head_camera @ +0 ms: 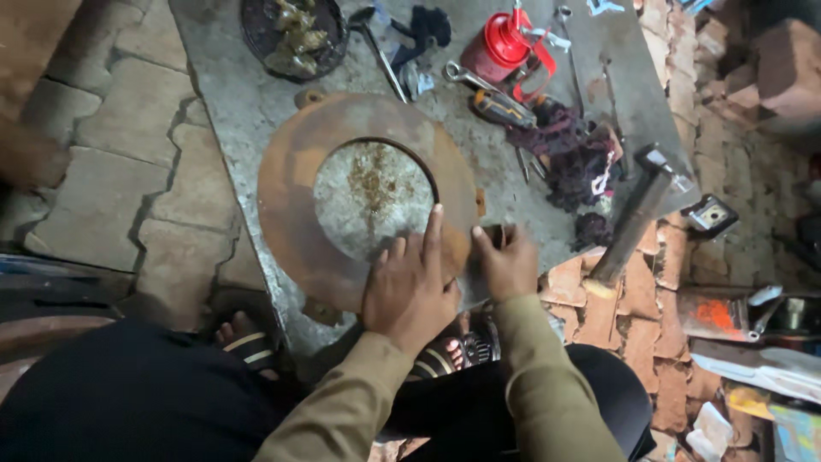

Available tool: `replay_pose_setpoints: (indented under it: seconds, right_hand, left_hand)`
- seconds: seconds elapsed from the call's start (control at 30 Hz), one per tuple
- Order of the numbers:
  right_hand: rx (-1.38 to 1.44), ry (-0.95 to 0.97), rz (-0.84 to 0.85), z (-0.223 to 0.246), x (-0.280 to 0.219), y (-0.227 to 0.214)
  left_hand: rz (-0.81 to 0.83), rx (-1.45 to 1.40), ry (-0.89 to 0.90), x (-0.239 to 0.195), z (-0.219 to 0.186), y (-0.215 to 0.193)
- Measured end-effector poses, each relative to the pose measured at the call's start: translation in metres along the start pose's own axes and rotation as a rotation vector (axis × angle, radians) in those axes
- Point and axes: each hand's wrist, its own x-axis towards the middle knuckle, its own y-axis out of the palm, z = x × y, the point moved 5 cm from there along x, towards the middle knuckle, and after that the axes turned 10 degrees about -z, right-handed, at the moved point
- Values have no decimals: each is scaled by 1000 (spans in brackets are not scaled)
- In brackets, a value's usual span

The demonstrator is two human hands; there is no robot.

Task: The person cleans a circular rusty metal plate by hand, scraping the surface with a small tool and removing debris from the central opening and edges.

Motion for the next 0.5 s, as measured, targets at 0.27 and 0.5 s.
replay_pose_setpoints:
  seconds: [0.27, 0.5]
  right_hand:
    - [-79, -32, -54, 9, 27, 14]
    - [-108, 4, 0, -1, -2, -2]
  left_hand:
    - [-52, -19, -1, -1, 0, 2]
    - [-6, 7, -4, 0, 0, 3]
